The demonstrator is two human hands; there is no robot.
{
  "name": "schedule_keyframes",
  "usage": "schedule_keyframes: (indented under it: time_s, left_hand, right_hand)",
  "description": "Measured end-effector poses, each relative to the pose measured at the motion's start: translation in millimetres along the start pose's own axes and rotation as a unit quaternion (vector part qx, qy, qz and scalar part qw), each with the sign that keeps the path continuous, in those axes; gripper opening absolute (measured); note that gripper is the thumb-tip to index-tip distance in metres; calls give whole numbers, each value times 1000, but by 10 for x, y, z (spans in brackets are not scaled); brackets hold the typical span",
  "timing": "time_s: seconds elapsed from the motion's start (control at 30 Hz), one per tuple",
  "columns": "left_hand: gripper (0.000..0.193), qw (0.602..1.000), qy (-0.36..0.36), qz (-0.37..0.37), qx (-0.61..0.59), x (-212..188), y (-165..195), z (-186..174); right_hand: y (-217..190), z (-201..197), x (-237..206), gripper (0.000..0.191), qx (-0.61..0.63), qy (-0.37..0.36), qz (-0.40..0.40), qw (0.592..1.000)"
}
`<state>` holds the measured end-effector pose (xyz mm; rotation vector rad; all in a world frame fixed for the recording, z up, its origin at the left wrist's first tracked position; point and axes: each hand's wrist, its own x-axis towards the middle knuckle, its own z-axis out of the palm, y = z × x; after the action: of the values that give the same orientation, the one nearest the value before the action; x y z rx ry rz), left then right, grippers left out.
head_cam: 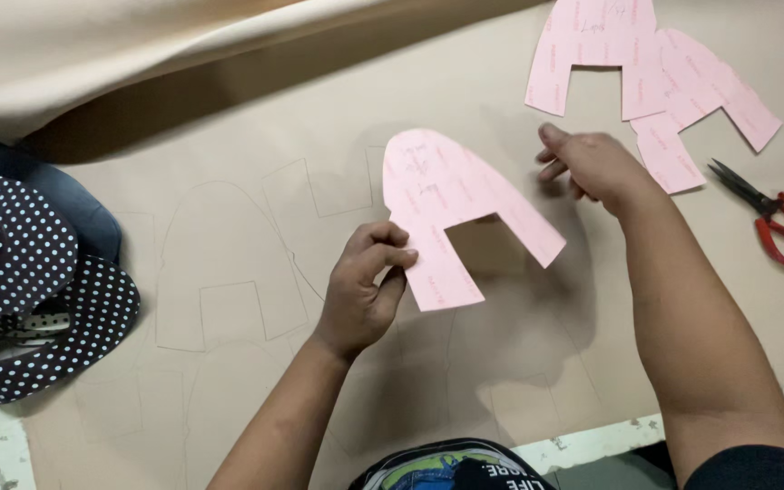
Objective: The person places pink paper shoe-pattern templates on a large sheet of kraft paper and traces around their edges with a marker, repositioning each template to draw outlines of shoe upper parts across the sheet.
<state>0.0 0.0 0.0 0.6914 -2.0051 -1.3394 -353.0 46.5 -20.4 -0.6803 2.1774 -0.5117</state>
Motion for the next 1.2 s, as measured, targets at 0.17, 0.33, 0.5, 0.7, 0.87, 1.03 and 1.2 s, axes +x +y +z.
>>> schedule_keyframes:
  time_s: [0.17, 0.33, 0.5, 0.7, 0.87, 1.03, 1.2]
  left_hand:
    - [23, 991, -69, -65, 93, -1515, 1152, -150]
    - [48, 945, -71, -63, 314, -3020, 1440, 37]
    - [53, 932, -114, -65, 338, -4204, 1013, 229]
    - [62, 935, -123, -48, 329, -4219, 204, 1]
    - [67, 936, -107, -37, 333, -3620, 317, -403]
    - [65, 941, -96, -16, 323, -3493, 7, -905]
    - [61, 945, -95, -17, 312, -3533, -629, -1152]
  right_hand:
    - [543, 175, -2686, 44, 105, -48, -13, 993]
    - [1410, 626, -4194, 44, 26, 106, -42, 993]
    - [2163, 1522, -4716, 43, -15, 174, -86, 981]
    - [2213, 2223, -4227, 39, -9, 207, -108, 972]
    - [1536, 2084, -3936, 33, -45, 234, -188, 953]
    - [1043, 2461, -3813, 41, -67, 193, -145, 968]
    - [944, 3152, -3455, 42, -4, 172, -103, 980]
